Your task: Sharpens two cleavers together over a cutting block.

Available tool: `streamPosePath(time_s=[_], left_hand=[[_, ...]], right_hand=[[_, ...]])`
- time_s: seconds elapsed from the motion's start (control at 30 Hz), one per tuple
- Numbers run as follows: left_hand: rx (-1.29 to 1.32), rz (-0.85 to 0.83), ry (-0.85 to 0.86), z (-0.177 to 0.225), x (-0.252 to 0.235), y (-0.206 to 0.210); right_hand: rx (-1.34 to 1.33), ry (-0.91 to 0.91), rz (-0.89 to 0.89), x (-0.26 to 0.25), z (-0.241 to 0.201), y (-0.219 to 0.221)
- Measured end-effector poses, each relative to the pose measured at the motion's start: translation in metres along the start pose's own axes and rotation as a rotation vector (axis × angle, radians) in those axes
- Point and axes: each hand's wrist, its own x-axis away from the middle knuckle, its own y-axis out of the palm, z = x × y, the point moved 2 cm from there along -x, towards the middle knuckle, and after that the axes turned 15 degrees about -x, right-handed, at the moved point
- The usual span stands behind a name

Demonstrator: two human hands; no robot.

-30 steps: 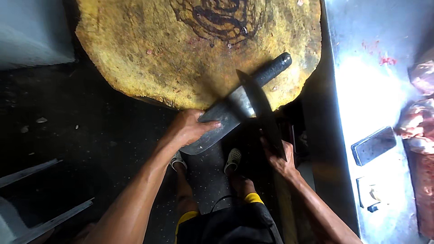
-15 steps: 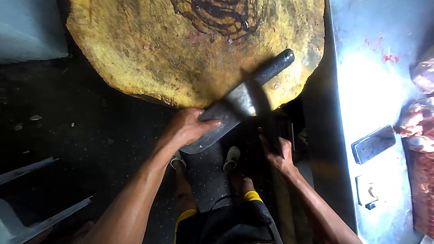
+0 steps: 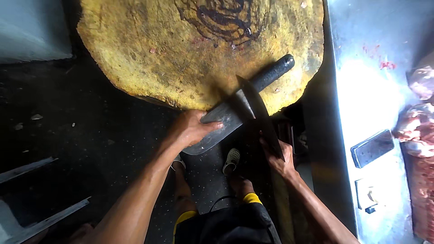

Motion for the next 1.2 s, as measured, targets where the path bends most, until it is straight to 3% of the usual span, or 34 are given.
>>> streamPosePath(time_s=[0.1, 0.27, 0.47, 0.67, 1.0, 1.2], left_hand=[[-0.011, 0.010, 0.022, -0.001, -0.002, 0.001], [-0.020, 0.004, -0.008, 0.002, 0.003, -0.001], [0.067, 0.015, 0.033, 0.001, 0.005, 0.012], [0.101, 0.021, 0.013, 0.001, 0.008, 0.018], [0.114, 0.014, 0.128, -0.005, 0.009, 0.015], [0.101, 0.015, 0.041, -0.005, 0.013, 0.025]], right_hand=[[-0.055, -0.075, 0.031, 0.001, -0.003, 0.002], [0.031, 0.058, -0.029, -0.003, 0.005, 0.004], [-0.071, -0.051, 0.017, 0.001, -0.007, 0.002], [-0.035, 0.015, -0.006, -0.003, 0.011, -0.001], [-0.169, -0.051, -0.036, -0.006, -0.019, -0.008], [-0.186, -0.018, -0.024, -0.011, -0.015, -0.003]])
